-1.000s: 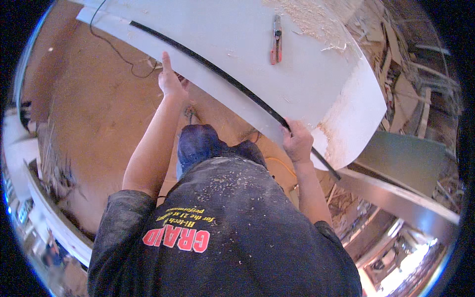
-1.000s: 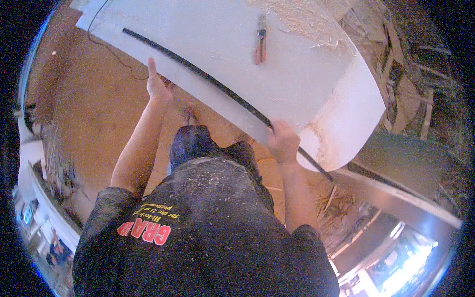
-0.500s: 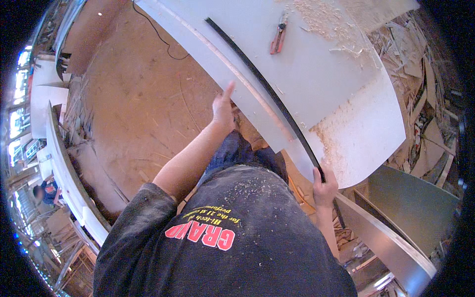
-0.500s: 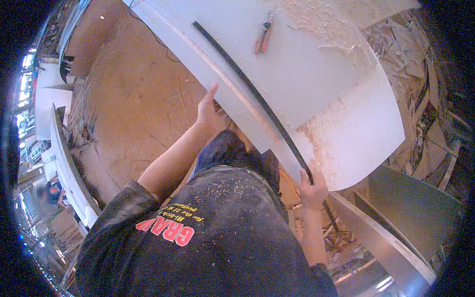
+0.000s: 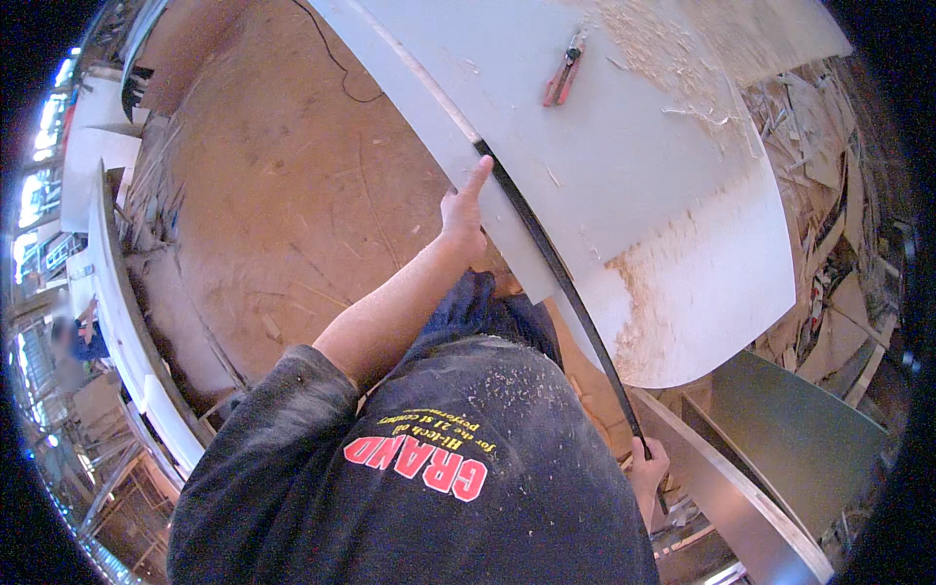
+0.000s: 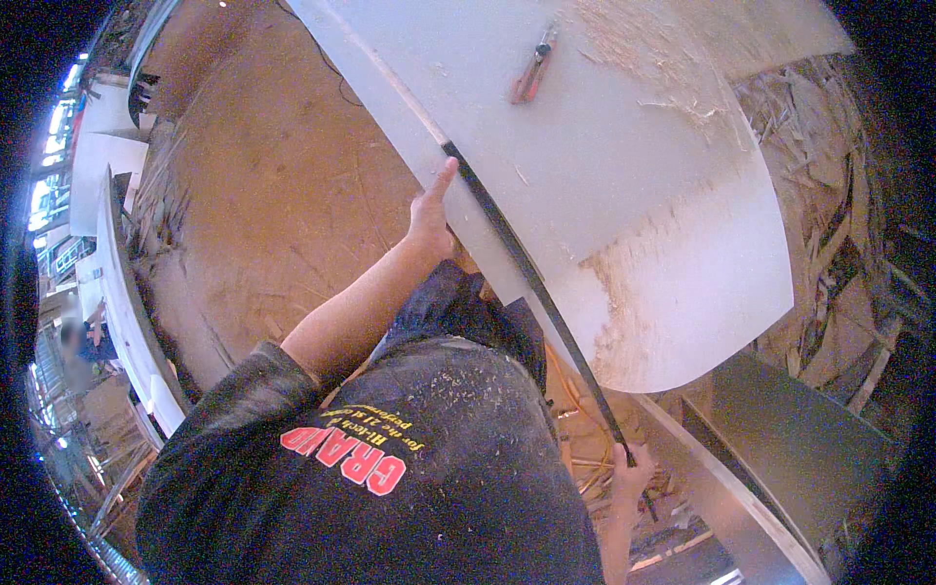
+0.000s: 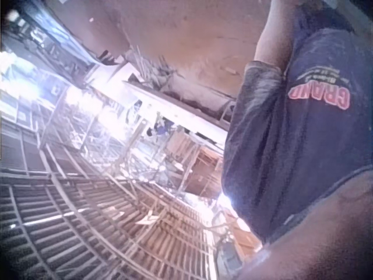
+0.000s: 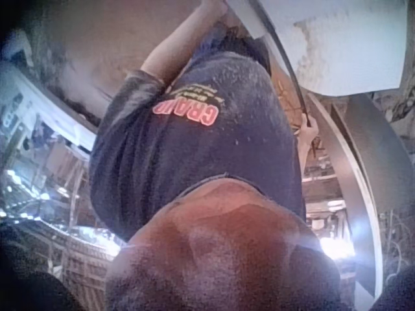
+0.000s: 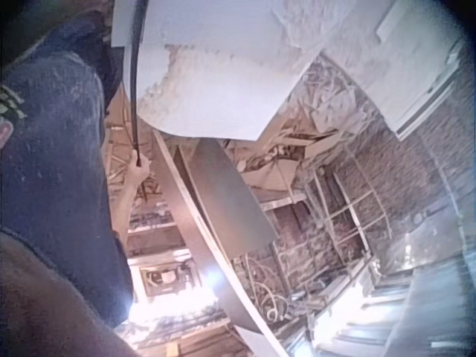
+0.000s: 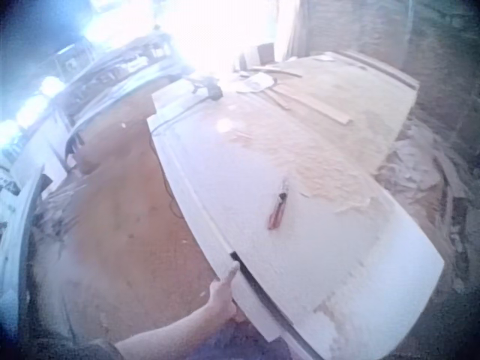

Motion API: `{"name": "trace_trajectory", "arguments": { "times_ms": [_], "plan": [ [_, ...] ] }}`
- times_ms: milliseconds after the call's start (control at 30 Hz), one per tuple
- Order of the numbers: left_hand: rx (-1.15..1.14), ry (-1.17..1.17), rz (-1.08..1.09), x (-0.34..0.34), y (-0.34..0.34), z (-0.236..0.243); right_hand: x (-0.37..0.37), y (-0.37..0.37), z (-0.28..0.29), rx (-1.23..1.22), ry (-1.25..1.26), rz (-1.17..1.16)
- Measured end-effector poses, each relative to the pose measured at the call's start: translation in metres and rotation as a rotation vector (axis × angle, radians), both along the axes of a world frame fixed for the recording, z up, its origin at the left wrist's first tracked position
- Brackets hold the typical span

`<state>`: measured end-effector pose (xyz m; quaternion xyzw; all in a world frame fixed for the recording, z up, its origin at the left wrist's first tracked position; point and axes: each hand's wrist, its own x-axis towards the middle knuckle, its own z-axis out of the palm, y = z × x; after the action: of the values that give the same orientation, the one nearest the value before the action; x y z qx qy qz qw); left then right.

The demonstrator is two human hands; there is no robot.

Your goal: The person uses a handheld router to cut a groove along the edge of a large white board. They repeatedly test the fit of a black strip into the groove, adjusting the router's guide and making additional passes to widen the cut until the strip fits snugly.

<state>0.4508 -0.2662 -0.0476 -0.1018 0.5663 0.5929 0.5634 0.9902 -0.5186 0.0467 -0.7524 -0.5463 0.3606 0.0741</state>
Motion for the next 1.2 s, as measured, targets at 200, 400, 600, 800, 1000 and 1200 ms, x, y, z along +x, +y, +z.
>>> {"name": "trace_trajectory", "arguments": {
  "times_ms": [200, 400, 600, 800, 1000, 1200],
  "plan": [
    [-0.029, 0.068, -0.026, 0.011, 0.001, 0.007, 0.03, -0.016, 0.013, -0.073, -0.076, 0.019],
    [0.004, 0.066, -0.037, 0.013, -0.003, 0.014, 0.036, -0.023, 0.009, -0.136, -0.127, -0.021],
    [0.012, 0.037, -0.003, 0.015, -0.002, 0.018, 0.035, -0.015, 0.015, -0.194, 0.063, -0.064],
    [-0.016, 0.056, -0.016, 0.016, -0.002, 0.013, 0.024, -0.005, 0.023, -0.167, 0.028, -0.034],
    [-0.024, 0.187, -0.03, 0.018, -0.001, 0.018, 0.03, -0.006, 0.016, -0.268, -0.018, -0.017],
    [-0.031, 0.189, -0.006, 0.017, -0.001, 0.01, -0.081, 0.098, 0.006, -0.344, 0.215, 0.046]
  ]
}}
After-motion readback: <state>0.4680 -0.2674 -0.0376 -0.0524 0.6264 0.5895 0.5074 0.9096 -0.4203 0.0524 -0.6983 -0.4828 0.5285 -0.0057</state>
